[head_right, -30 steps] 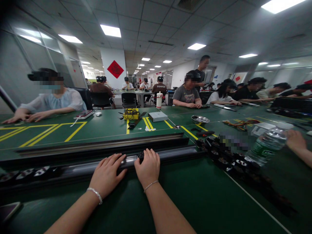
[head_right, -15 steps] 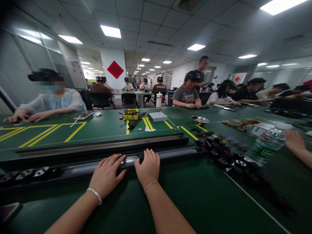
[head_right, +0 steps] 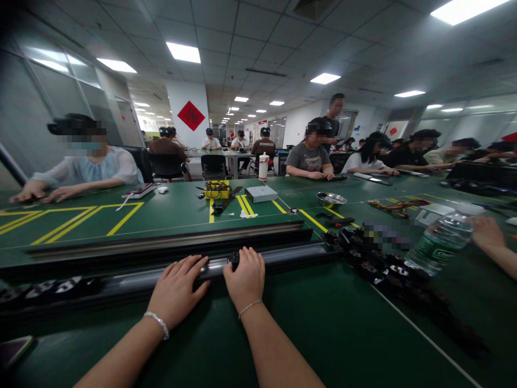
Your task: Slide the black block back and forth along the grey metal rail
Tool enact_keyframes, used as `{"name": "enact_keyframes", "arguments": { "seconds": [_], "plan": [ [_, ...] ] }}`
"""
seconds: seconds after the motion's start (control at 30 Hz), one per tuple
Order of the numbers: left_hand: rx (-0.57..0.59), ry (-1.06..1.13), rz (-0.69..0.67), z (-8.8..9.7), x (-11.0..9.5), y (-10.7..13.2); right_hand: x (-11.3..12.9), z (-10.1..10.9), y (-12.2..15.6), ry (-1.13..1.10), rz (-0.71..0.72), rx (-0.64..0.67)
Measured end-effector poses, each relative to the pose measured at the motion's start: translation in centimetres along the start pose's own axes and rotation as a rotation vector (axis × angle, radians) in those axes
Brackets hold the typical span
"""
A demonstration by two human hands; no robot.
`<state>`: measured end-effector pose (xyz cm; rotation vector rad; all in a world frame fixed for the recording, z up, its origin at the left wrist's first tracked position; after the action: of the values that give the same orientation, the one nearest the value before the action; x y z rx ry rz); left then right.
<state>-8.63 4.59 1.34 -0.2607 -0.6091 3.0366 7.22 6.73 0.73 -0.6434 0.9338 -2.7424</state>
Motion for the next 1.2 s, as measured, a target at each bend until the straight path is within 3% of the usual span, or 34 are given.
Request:
{"name": "enact_keyframes", "arguments": {
  "seconds": [1.2],
  "plan": [
    [0.009,-0.003,0.007,0.07,-0.02,0.02,-0.35,0.63,-0.05,0.012,-0.010,-0.013]
  ]
}}
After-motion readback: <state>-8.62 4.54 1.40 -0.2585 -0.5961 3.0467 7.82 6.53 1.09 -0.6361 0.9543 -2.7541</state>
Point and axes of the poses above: each hand's wrist, its own y-axis away from the middle knuckle, its own z-axis out of the back of the hand, x = y × z, the point moved 4 cm from there along -y, towards the middle knuckle, and after that the axes turned 13 degrees about z, right-handed, at the moved point
